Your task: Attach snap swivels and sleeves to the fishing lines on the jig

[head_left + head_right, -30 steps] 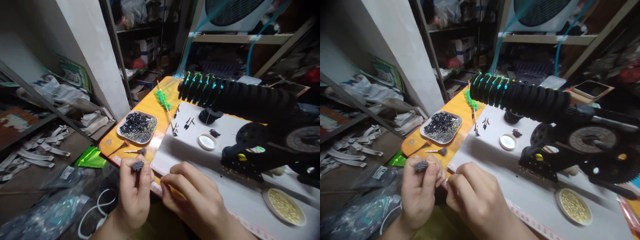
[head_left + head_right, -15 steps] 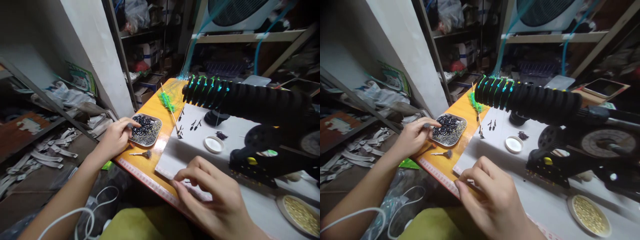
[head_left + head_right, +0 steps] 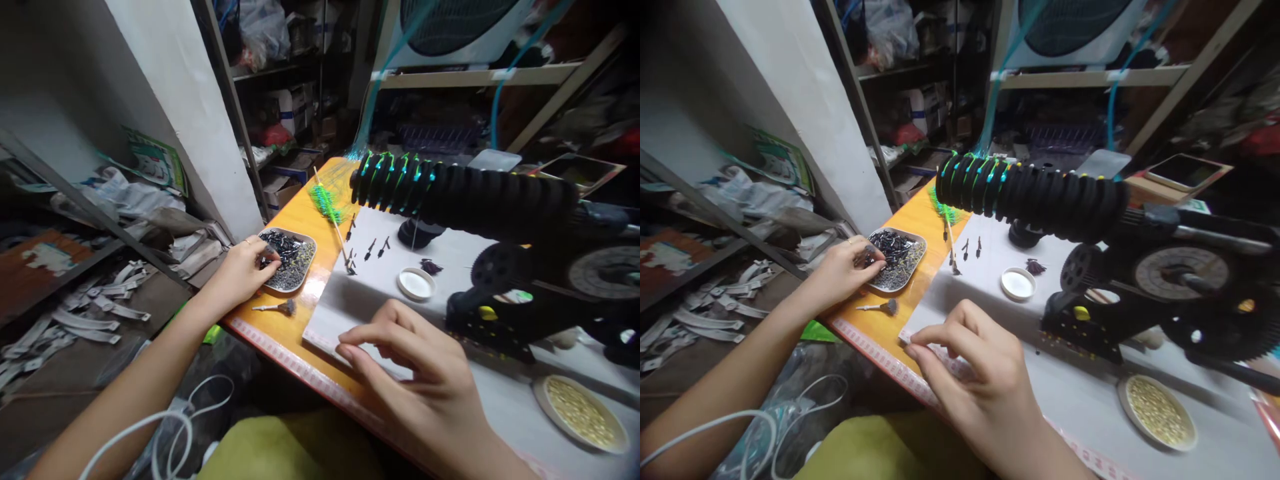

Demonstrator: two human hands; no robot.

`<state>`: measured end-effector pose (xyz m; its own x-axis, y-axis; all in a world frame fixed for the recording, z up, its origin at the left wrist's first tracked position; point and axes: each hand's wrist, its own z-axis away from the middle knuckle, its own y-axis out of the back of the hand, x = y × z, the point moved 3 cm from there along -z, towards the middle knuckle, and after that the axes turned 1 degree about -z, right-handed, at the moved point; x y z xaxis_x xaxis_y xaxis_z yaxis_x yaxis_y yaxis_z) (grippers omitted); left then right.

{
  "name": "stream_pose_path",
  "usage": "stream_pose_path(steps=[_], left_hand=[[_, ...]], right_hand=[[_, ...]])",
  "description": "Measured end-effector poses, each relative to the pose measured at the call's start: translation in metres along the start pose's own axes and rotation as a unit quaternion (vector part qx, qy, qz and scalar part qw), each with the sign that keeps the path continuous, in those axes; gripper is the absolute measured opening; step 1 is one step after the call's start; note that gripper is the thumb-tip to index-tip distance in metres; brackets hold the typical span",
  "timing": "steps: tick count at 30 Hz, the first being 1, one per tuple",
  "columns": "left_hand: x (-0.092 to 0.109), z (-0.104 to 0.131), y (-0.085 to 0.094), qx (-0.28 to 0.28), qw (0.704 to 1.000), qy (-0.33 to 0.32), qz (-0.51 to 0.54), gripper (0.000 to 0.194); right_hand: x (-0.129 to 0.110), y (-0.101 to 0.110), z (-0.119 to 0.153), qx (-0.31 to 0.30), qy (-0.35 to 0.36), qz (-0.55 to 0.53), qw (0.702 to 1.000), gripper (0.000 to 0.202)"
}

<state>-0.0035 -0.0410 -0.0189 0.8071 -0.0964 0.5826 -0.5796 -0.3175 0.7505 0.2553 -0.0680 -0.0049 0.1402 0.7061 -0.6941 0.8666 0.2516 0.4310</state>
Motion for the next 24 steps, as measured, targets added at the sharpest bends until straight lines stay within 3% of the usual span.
stream_pose_path(steps=[4, 6, 7, 10, 13, 16, 19, 24], left_hand=[[0.036, 0.034, -0.005, 0.04, 0.994, 0.01, 0.098, 0.006], [0.054, 0.056, -0.017, 0.01, 0.954, 0.019, 0.299, 0.006], [0.062, 0.066, -0.023, 0.002, 0.935, 0.034, 0.352, 0.008], [0.074, 0.087, -0.04, -0.003, 0.882, 0.12, 0.457, 0.005], [0.078, 0.096, -0.053, 0.003, 0.801, 0.207, 0.562, 0.012], [0.083, 0.096, -0.059, 0.013, 0.732, 0.24, 0.638, 0.02], [0.087, 0.094, -0.06, 0.035, 0.709, 0.239, 0.663, 0.024], [0.089, 0.093, -0.06, 0.035, 0.697, 0.239, 0.676, 0.026]], right_hand=[[0.002, -0.002, 0.001, 0.012, -0.021, -0.04, 0.999, 0.012], [0.002, -0.004, 0.003, 0.01, -0.028, -0.074, 0.997, 0.013], [0.002, -0.006, 0.003, 0.009, -0.029, -0.093, 0.995, 0.013], [0.001, -0.008, 0.005, 0.019, -0.022, -0.121, 0.992, 0.014], [0.0, -0.008, 0.007, 0.033, -0.006, -0.109, 0.993, 0.018], [-0.002, -0.007, 0.01, 0.029, 0.007, -0.116, 0.993, 0.02], [-0.003, -0.007, 0.011, 0.028, 0.012, -0.121, 0.992, 0.019], [-0.002, -0.008, 0.012, 0.026, 0.005, -0.131, 0.991, 0.019]])
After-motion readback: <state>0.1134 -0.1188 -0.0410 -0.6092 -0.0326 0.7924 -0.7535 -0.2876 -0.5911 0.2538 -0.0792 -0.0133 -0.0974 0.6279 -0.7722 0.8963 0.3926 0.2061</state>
